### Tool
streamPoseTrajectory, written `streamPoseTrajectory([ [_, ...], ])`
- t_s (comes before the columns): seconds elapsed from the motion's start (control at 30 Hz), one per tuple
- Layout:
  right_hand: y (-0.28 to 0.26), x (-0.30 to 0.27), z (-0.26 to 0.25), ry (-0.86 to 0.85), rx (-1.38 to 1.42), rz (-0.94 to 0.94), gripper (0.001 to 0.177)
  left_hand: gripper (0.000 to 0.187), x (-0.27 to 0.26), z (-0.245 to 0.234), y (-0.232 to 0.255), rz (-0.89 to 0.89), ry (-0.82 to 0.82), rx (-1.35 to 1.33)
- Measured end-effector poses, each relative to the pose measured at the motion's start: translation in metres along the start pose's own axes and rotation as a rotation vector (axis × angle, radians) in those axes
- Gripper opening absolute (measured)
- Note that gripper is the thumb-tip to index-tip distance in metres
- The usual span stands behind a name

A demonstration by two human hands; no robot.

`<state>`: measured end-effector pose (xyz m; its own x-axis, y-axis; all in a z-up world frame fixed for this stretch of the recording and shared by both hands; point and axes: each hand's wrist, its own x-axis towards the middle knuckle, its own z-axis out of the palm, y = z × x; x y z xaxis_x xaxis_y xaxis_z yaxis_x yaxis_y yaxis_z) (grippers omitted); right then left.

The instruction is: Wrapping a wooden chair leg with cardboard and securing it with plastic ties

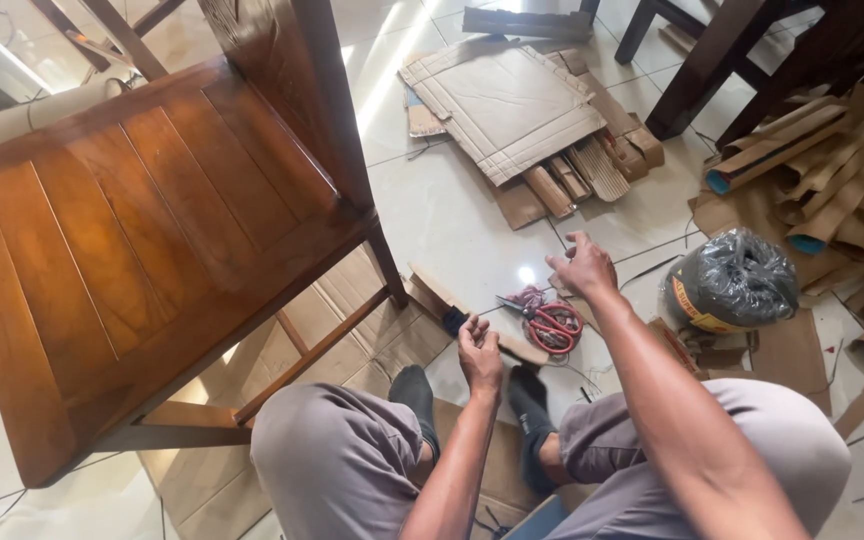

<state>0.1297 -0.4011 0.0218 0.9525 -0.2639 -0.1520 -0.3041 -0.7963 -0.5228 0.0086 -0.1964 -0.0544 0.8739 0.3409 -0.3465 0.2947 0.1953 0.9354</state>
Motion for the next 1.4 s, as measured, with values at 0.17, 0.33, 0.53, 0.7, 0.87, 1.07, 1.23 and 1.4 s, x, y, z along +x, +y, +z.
streamPoseTrajectory([
  [0.17, -0.019, 0.023, -0.039, -0.123, -0.124, -0.012, 0.060, 0.045, -0.016, 0.010, 0.051, 0.040, -0.038, 0.043],
  [0.33, -0.013, 0.043, -0.083, -0.289, -0.262, -0.062, 0.061, 0.042, 0.006, 0.042, 0.075, 0.145, -0.114, 0.173],
  [0.53, 0.012, 0.082, -0.131, -0.240, -0.322, -0.012, 0.055, 0.039, 0.095, 0.102, 0.129, 0.635, -0.345, 0.545],
  [0.7, 0.061, 0.121, -0.113, -0.229, -0.280, 0.007, 0.054, 0.038, 0.198, 0.150, 0.157, 0.673, -0.687, 1.225],
  [0.87, 0.075, 0.147, -0.079, -0.263, -0.240, 0.040, 0.055, 0.037, 0.241, 0.152, 0.183, 0.721, -0.790, 1.527],
  [1.07, 0.125, 0.205, 0.014, -0.152, -0.199, 0.076, 0.055, 0.035, 0.287, 0.156, 0.160, 0.823, -0.820, 1.628],
  [1.23, 0.088, 0.210, 0.043, 0.009, -0.188, 0.121, 0.055, 0.044, 0.297, 0.173, 0.143, 0.744, -0.797, 1.645],
  [1.4, 0.066, 0.230, 0.041, 0.111, -0.177, 0.088, 0.039, 0.059, 0.318, 0.186, 0.115, 0.619, -0.791, 1.666],
])
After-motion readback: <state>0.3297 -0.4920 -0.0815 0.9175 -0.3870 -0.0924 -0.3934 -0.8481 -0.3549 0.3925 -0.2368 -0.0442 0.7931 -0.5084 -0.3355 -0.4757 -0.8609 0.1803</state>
